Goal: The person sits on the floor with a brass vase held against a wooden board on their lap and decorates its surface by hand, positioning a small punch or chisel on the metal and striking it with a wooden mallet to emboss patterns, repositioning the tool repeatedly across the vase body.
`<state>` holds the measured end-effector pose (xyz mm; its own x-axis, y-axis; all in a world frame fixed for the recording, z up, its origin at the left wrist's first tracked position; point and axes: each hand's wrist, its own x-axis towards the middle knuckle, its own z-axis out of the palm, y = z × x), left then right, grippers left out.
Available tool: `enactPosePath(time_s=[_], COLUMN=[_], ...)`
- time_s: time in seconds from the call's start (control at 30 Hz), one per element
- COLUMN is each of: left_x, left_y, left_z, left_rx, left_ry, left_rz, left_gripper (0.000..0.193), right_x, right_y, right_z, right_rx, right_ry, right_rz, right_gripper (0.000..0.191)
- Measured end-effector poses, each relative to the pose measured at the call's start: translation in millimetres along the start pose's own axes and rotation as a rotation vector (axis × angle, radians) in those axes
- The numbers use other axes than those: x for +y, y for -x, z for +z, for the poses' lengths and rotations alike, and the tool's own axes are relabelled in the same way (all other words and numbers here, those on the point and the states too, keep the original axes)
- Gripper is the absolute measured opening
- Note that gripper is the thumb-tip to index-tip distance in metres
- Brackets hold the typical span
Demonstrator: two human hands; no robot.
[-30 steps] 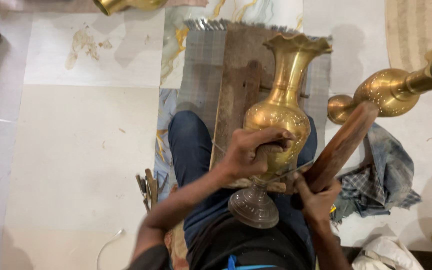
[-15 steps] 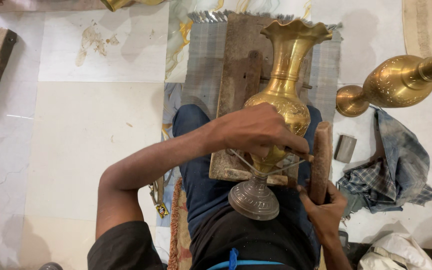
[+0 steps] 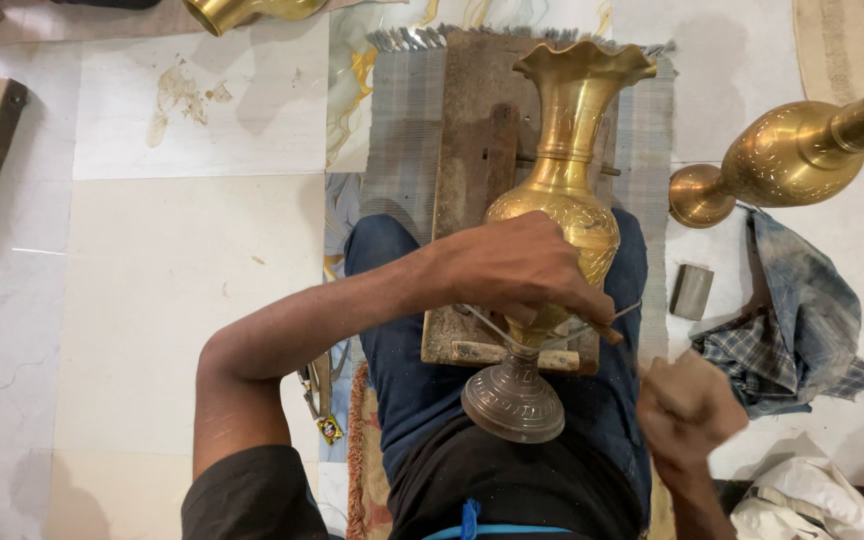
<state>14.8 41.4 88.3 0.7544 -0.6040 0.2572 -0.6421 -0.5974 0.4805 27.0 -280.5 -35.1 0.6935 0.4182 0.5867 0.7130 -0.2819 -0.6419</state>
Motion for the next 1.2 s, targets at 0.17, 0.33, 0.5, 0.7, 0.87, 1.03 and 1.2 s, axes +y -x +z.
enactPosePath(time_s=[0.17, 0.33, 0.5, 0.7, 0.87, 1.03, 1.2], left_x=[2.0, 0.3, 13.7, 49.9, 49.0, 48.6, 42.8], left_y=[12.7, 23.0, 38.3, 19.6, 9.0, 4.7, 5.1], left_z=[12.8, 29.3, 44.3, 87.9, 103.4, 110.1, 120.9], left_rx=[0.179, 0.32, 0.645, 1.268, 1.426, 1.477, 1.494], left_ry=[0.056, 0.013, 0.076, 0.232, 0.232, 0.172, 0.027], left_rz=[-0.026, -0.092, -0.261, -0.539, -0.561, -0.554, -0.561], left_gripper=[0.049, 0.037, 0.05, 0.02, 0.015, 0.016, 0.017], right_x=[-21.8, -51.7, -58.3, -27.6, -30.3, -56.3, -109.9], right_y=[-23.1, -55.8, -60.1, -55.2, -93.1, -157.9, -230.2], right_z=[-11.5, -25.5, -29.7, -7.6, -5.9, -3.7, -14.3], right_rx=[-0.119, -0.113, -0.236, -0.357, -0.464, -0.589, -0.784], right_ry=[0.115, 0.117, 0.149, -0.202, -0.166, -0.002, 0.027], right_rz=[0.351, 0.23, 0.436, 0.611, 0.48, 0.224, 0.122], right_gripper=[0.021, 0.015, 0.027, 0.029, 0.033, 0.035, 0.042])
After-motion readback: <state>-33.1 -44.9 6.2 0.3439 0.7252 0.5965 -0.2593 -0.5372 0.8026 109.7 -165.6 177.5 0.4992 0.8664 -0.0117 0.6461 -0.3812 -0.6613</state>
